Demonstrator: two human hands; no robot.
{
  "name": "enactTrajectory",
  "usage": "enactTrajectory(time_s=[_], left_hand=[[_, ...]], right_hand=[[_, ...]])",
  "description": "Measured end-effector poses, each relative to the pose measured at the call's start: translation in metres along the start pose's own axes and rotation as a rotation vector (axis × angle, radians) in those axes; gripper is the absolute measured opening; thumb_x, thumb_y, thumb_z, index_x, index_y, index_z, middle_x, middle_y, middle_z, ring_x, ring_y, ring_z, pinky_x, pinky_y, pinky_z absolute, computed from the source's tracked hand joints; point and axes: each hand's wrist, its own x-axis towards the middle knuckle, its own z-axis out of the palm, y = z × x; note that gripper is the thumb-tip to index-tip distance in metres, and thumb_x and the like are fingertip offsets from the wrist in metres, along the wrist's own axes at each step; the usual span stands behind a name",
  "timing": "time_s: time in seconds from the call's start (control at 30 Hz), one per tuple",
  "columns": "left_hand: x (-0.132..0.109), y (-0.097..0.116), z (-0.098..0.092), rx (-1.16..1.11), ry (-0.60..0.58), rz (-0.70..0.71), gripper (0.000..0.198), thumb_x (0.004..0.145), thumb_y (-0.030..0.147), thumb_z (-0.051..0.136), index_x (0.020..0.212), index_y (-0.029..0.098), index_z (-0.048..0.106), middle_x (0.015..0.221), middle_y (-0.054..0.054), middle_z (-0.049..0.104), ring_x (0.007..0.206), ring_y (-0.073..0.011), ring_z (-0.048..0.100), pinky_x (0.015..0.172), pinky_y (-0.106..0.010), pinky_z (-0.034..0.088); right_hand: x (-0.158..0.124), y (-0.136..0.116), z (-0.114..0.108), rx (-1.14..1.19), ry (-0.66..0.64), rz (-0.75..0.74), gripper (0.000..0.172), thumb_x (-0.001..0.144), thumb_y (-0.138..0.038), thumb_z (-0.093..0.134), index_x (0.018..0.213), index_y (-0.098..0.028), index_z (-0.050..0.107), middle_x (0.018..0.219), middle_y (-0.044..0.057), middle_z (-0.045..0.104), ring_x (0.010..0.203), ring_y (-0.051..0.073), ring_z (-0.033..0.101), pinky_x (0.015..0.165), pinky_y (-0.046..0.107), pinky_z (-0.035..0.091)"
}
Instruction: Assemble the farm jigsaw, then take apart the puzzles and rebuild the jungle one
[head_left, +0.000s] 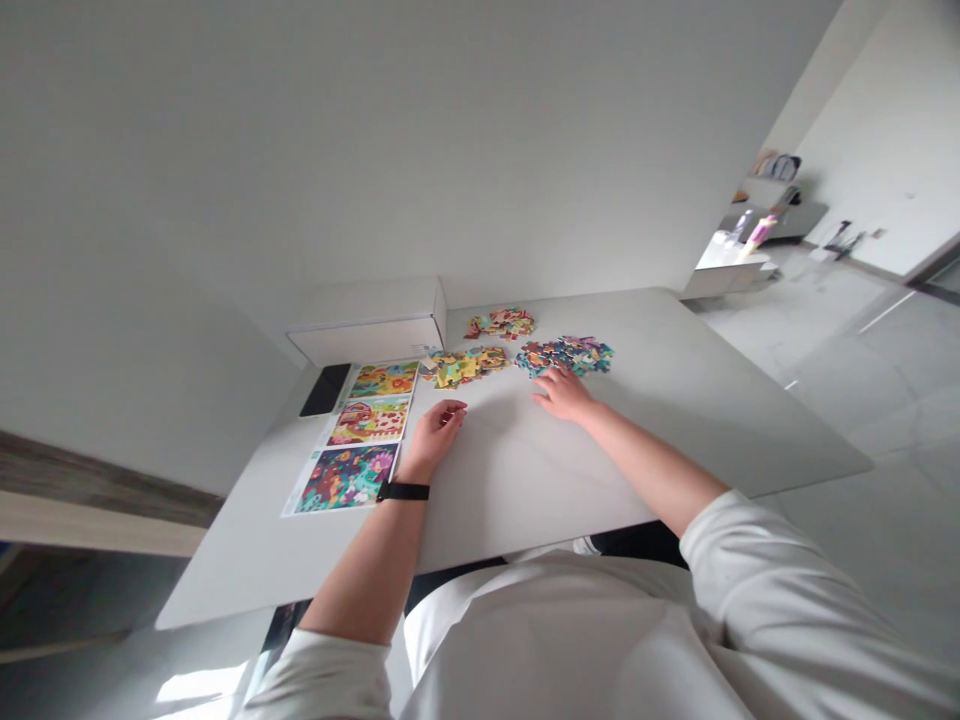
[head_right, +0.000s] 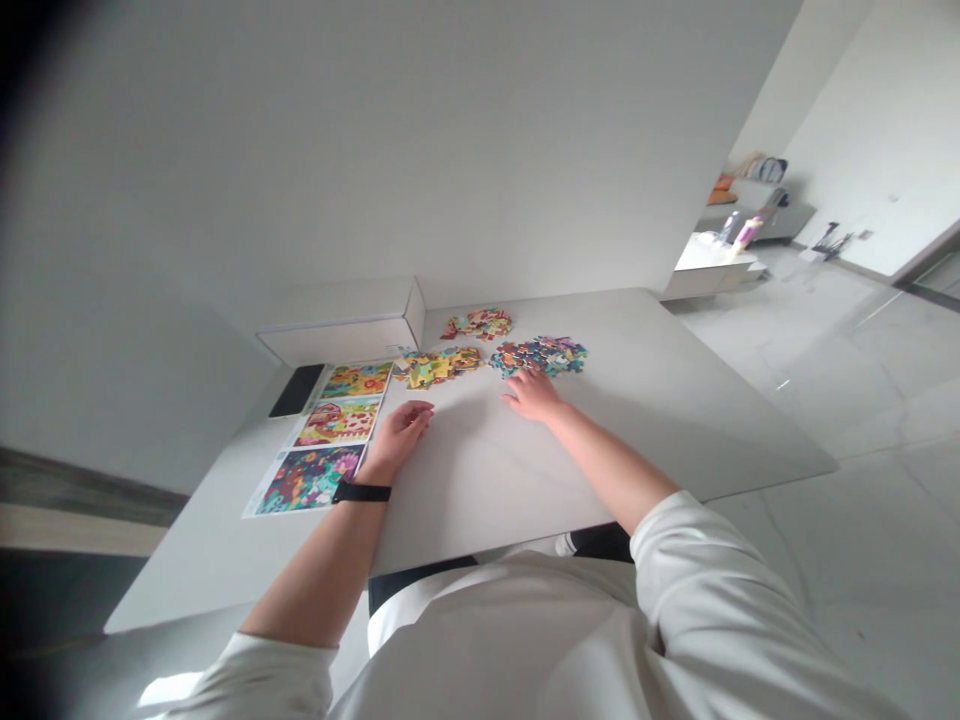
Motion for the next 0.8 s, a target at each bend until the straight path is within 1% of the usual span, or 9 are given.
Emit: enactTrajectory(time_s=[0.13,0.27,0.33,0.4,0.47,0.53,0.63,0.7,0.8], left_hand=[[-0.002,-0.001,0.0,0.015,0.011,0.016,0.048,0.086,0.06,0.069,0.109,0.018,0.075,0.078,-0.003,0.069,0.069,-0.0166,0.062,0.063,-0.027,0.049],[-0.003,0.001,0.002,0.059,0.035,0.057,0.044,0.089,0.057,0.067,0.107,0.018,0.076,0.084,-0.005,0.072,0.074,-0.0179,0.064,0.067,-0.028,0.052],[-0.002,0.007,0.004,0.079,0.037,0.079,0.042,0.091,0.056,0.066,0.107,0.018,0.076,0.089,-0.007,0.075,0.077,-0.0185,0.066,0.069,-0.029,0.054],[0.0,0.017,0.008,0.098,0.005,0.095,0.041,0.092,0.054,0.065,0.108,0.019,0.077,0.094,-0.008,0.077,0.081,-0.0192,0.069,0.072,-0.029,0.056],[0.003,0.031,0.012,0.123,-0.055,0.11,0.039,0.093,0.053,0.065,0.109,0.019,0.077,0.099,-0.009,0.079,0.085,-0.0201,0.071,0.075,-0.03,0.057],[0.009,0.047,0.017,0.153,-0.119,0.122,0.036,0.095,0.051,0.065,0.109,0.02,0.077,0.103,-0.009,0.08,0.088,-0.0207,0.072,0.077,-0.031,0.058],[0.019,0.066,0.029,0.179,-0.199,0.139,0.034,0.096,0.051,0.063,0.107,0.022,0.078,0.11,-0.01,0.08,0.09,-0.0212,0.073,0.078,-0.032,0.058],[0.026,0.069,0.04,0.177,-0.199,0.158,0.034,0.096,0.05,0.063,0.108,0.022,0.079,0.111,-0.01,0.08,0.092,-0.0214,0.073,0.079,-0.032,0.059],[0.033,0.057,0.056,0.132,-0.104,0.148,0.033,0.094,0.047,0.062,0.106,0.02,0.079,0.106,-0.009,0.079,0.088,-0.0205,0.072,0.078,-0.031,0.058]], right_hand=[[0.009,-0.004,-0.002,-0.036,-0.038,-0.019,0.043,0.108,-0.048,0.058,0.137,-0.021,0.075,0.141,0.016,0.067,0.134,0.037,0.057,0.121,0.054,0.039],[0.005,-0.004,-0.009,-0.008,-0.025,-0.012,0.045,0.108,-0.046,0.059,0.14,-0.018,0.073,0.144,0.016,0.067,0.138,0.037,0.055,0.122,0.05,0.039],[-0.002,-0.006,-0.013,0.027,-0.021,0.01,0.043,0.108,-0.044,0.058,0.139,-0.018,0.073,0.141,0.015,0.069,0.133,0.033,0.06,0.117,0.044,0.044],[-0.009,-0.005,-0.016,0.077,-0.046,0.05,0.037,0.109,-0.041,0.056,0.132,-0.02,0.075,0.133,0.013,0.073,0.121,0.028,0.066,0.108,0.038,0.049],[-0.016,0.002,-0.019,0.112,-0.085,0.125,0.03,0.108,-0.038,0.057,0.122,-0.022,0.078,0.125,0.011,0.075,0.114,0.025,0.069,0.1,0.034,0.051],[-0.021,0.015,-0.022,0.103,-0.094,0.245,0.025,0.104,-0.037,0.062,0.118,-0.023,0.078,0.126,0.012,0.074,0.116,0.027,0.068,0.099,0.034,0.051],[-0.026,0.041,-0.028,0.031,-0.021,0.478,0.033,0.1,-0.038,0.067,0.128,-0.022,0.074,0.137,0.018,0.068,0.126,0.034,0.063,0.101,0.041,0.051],[-0.027,0.056,-0.029,0.004,0.024,0.607,0.044,0.099,-0.042,0.067,0.138,-0.022,0.069,0.142,0.021,0.064,0.129,0.038,0.06,0.1,0.046,0.051],[-0.026,0.068,-0.028,0.014,0.007,0.689,0.049,0.099,-0.047,0.067,0.14,-0.022,0.067,0.141,0.022,0.063,0.129,0.04,0.059,0.101,0.05,0.051]])
